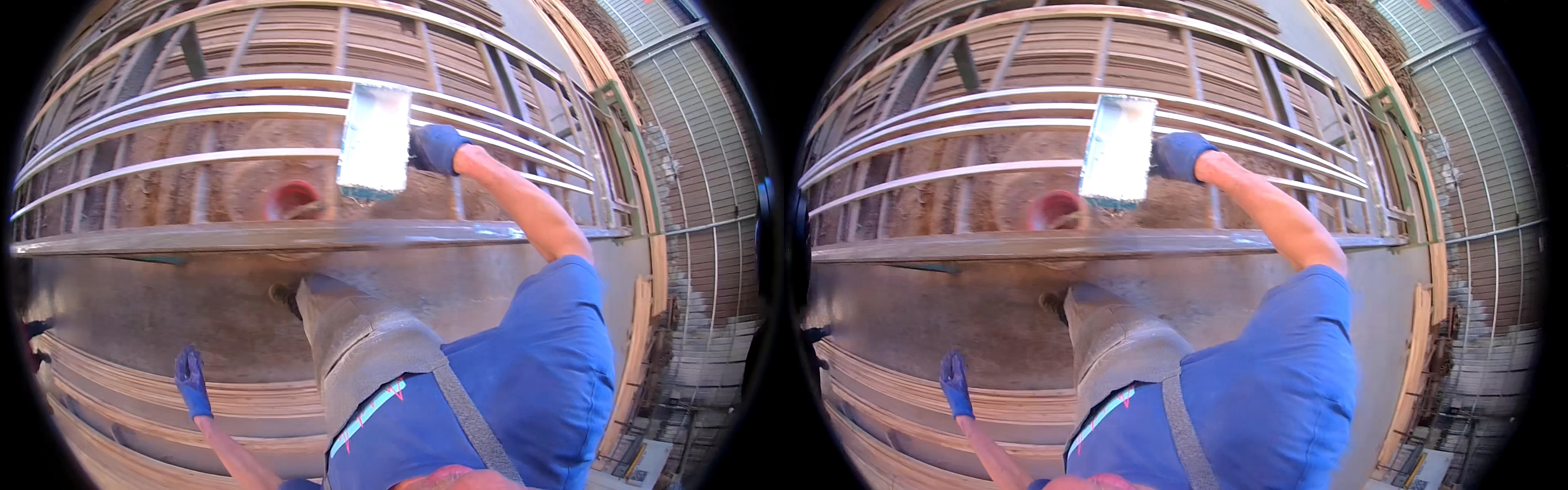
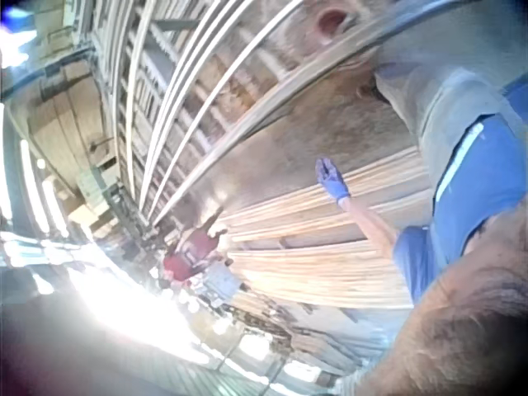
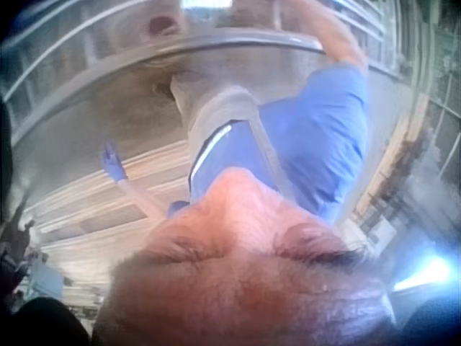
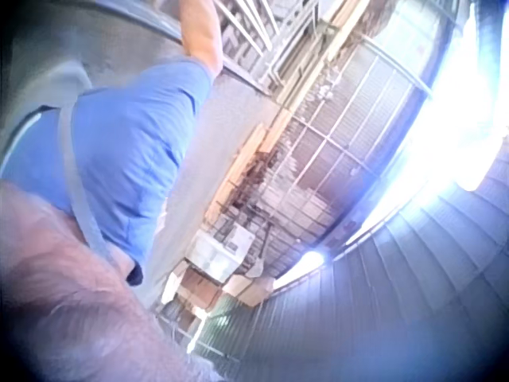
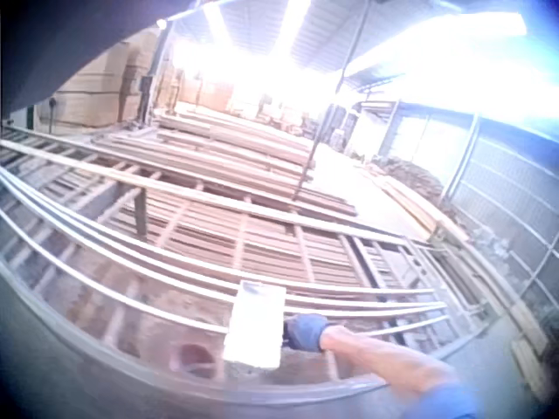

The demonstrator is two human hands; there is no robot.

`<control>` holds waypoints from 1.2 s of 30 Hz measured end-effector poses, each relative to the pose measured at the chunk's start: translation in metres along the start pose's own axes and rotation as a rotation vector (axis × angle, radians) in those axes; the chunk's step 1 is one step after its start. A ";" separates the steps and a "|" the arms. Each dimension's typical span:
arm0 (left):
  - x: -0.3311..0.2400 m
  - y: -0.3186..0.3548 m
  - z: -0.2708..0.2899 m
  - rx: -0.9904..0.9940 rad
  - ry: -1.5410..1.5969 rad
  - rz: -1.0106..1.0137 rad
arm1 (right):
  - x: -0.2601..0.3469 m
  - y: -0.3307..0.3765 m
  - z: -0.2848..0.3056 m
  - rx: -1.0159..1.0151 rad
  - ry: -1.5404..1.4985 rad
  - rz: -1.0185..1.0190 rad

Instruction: The person mixes a white substance in a bucket using a wooden stick. They then pick up long, thin wooden strips and place them onto a wooden frame structure. The person uses a paint roller to apply the white substance onto the wooden strips on the frame.

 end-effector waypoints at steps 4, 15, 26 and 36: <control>0.201 0.163 -0.009 0.074 -0.216 0.225 | -0.085 0.052 -0.020 -0.037 -0.090 0.081; 0.264 0.588 -0.350 0.302 0.046 1.149 | -0.321 0.233 -0.079 -0.034 -0.110 0.068; 0.136 0.584 -0.531 0.472 0.247 1.062 | -0.590 0.432 -0.187 0.175 0.041 -0.102; 0.062 0.604 -0.645 0.284 -0.044 0.840 | -0.785 0.597 -0.252 0.044 0.055 -0.167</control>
Point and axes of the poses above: each hand's wrist, its own y-axis away from the middle knuckle, its own z-axis out of the back of the hand, x = y × z, the point moved 10 cm from there along -y, towards the middle knuckle, and after that the axes turned 12 degrees about -x, right-handed, at the moved point
